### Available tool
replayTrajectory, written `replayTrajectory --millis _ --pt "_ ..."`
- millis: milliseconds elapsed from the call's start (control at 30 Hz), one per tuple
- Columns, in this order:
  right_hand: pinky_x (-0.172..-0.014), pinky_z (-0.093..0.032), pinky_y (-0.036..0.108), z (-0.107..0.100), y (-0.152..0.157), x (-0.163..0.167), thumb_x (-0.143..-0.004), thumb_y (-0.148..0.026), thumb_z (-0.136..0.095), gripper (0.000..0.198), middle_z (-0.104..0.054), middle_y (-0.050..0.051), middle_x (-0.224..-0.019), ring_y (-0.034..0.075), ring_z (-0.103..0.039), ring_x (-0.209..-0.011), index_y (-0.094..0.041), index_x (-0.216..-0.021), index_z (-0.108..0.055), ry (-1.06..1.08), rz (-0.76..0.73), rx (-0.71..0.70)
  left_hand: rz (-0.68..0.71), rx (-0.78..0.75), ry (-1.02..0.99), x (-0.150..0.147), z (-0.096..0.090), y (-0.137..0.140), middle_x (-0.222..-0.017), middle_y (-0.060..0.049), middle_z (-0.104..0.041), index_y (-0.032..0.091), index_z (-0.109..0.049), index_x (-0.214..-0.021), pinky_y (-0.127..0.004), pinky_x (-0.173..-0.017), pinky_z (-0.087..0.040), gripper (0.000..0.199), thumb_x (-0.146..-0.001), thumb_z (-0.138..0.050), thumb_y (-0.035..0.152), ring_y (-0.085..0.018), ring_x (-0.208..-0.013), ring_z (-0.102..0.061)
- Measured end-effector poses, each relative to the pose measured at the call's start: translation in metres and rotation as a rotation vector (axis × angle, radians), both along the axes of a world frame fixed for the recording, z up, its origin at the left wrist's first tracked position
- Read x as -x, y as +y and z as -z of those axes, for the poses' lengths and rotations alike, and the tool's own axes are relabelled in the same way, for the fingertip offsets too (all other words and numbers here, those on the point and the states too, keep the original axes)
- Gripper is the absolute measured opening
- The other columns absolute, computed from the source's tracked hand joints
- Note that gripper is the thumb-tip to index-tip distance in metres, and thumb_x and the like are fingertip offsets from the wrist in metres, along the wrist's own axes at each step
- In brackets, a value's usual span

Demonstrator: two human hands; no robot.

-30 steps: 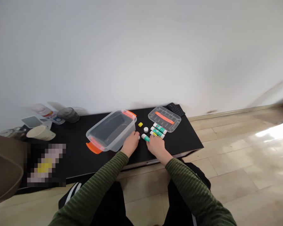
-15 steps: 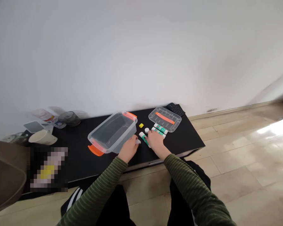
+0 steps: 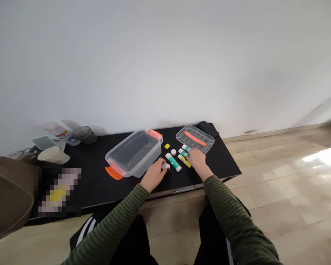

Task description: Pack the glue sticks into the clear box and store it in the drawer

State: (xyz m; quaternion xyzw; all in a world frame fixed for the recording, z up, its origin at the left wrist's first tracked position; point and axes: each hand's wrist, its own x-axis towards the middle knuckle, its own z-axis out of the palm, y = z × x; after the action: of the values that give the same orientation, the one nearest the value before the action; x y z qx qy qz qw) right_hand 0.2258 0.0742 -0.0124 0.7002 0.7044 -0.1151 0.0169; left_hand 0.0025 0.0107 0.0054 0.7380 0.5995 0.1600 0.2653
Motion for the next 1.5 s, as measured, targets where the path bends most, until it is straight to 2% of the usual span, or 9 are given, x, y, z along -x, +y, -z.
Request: replayTrajectory --millis 267,367,500,667,767,933,1067,1267,1500 --pt "-0.079 -0.049 0.033 0.003 -0.003 0.008 -0.094 -0.032 -0.051 0.026 -0.062 0.014 -0.118 0.029 -0.054 -0.118 -0.017 -0.105 -0.07 -0.042 -0.017 -0.001 -0.04 0.09 -0.284 -0.007 0.015 0.004 -0.091 -0.005 -0.065 0.022 -0.05 -0.096 -0.033 -0.079 -0.048 0.009 -0.089 -0.056 0.021 -0.02 -0.083 -0.064" --pt "-0.082 -0.049 0.034 0.002 -0.004 0.009 -0.093 -0.029 -0.052 0.028 -0.06 0.017 -0.122 0.03 -0.051 -0.121 -0.013 -0.111 -0.066 -0.06 -0.029 -0.033 -0.114 0.207 -0.484 -0.008 0.021 0.007 -0.098 -0.006 -0.064 0.022 -0.051 -0.096 -0.033 -0.074 -0.053 0.009 -0.089 -0.058 0.023 -0.017 -0.081 -0.064" --pt "-0.09 -0.047 0.035 -0.004 -0.005 0.005 -0.094 -0.029 -0.053 0.03 -0.06 0.02 -0.123 0.03 -0.053 -0.119 -0.009 -0.114 -0.062 -0.024 -0.005 -0.091 -0.285 0.403 -0.862 -0.009 0.018 0.011 -0.105 -0.009 -0.062 0.019 -0.05 -0.097 -0.033 -0.074 -0.059 0.013 -0.091 -0.06 0.025 -0.019 -0.093 -0.068" --pt "-0.089 -0.047 0.034 -0.013 -0.017 -0.004 -0.097 -0.03 -0.05 0.031 -0.068 0.016 -0.114 0.026 -0.065 -0.106 -0.012 -0.121 -0.056 0.26 0.09 -0.077 -0.422 0.546 -1.324 -0.009 0.003 0.011 -0.105 -0.009 -0.067 0.017 -0.05 -0.098 -0.038 -0.088 -0.058 0.01 -0.094 -0.058 0.023 -0.02 -0.094 -0.073" --pt "-0.091 -0.048 0.032 -0.017 -0.032 -0.003 -0.096 -0.028 -0.051 0.026 -0.071 0.012 -0.114 0.022 -0.066 -0.108 -0.016 -0.118 -0.057 0.546 -0.004 -0.087 -0.472 0.599 -1.463 -0.007 0.0 0.013 -0.101 -0.01 -0.071 0.016 -0.052 -0.096 -0.039 -0.093 -0.057 0.007 -0.094 -0.058 0.021 -0.02 -0.091 -0.074" --pt "-0.095 -0.049 0.035 -0.024 -0.055 0.01 -0.092 -0.028 -0.053 0.026 -0.071 0.008 -0.118 0.021 -0.066 -0.11 -0.021 -0.117 -0.059 0.776 -0.181 -0.07 -0.41 0.581 -1.523 -0.005 -0.001 0.013 -0.101 -0.012 -0.073 0.013 -0.063 -0.1 -0.04 -0.099 -0.053 0.013 -0.093 -0.061 0.025 -0.019 -0.091 -0.073" --pt "-0.101 -0.045 0.036 -0.03 -0.062 0.014 -0.089 -0.024 -0.056 0.032 -0.069 0.007 -0.123 0.021 -0.064 -0.114 -0.023 -0.121 -0.06 0.702 -0.24 -0.091 -0.378 0.529 -1.5 -0.003 -0.001 0.012 -0.096 -0.008 -0.073 0.015 -0.067 -0.105 -0.039 -0.1 -0.052 0.018 -0.091 -0.065 0.025 -0.015 -0.087 -0.07" --pt "-0.102 -0.044 0.033 -0.03 -0.063 0.012 -0.09 -0.027 -0.06 0.029 -0.069 0.007 -0.121 0.021 -0.062 -0.114 -0.022 -0.118 -0.064 0.598 -0.313 -0.243 -0.325 0.442 -1.444 -0.002 -0.003 0.01 -0.105 -0.008 -0.072 0.014 -0.071 -0.109 -0.038 -0.1 -0.052 0.03 -0.082 -0.076 0.026 -0.014 -0.091 -0.067" --pt "-0.103 -0.044 0.033 -0.031 -0.065 0.02 -0.089 -0.025 -0.059 0.031 -0.069 0.007 -0.122 0.021 -0.062 -0.116 -0.022 -0.119 -0.066 0.601 -0.3 -0.226 -0.319 0.436 -1.42 0.0 0.001 0.009 -0.112 -0.01 -0.072 0.014 -0.073 -0.113 -0.039 -0.101 -0.05 0.037 -0.08 -0.078 0.029 -0.017 -0.098 -0.066"
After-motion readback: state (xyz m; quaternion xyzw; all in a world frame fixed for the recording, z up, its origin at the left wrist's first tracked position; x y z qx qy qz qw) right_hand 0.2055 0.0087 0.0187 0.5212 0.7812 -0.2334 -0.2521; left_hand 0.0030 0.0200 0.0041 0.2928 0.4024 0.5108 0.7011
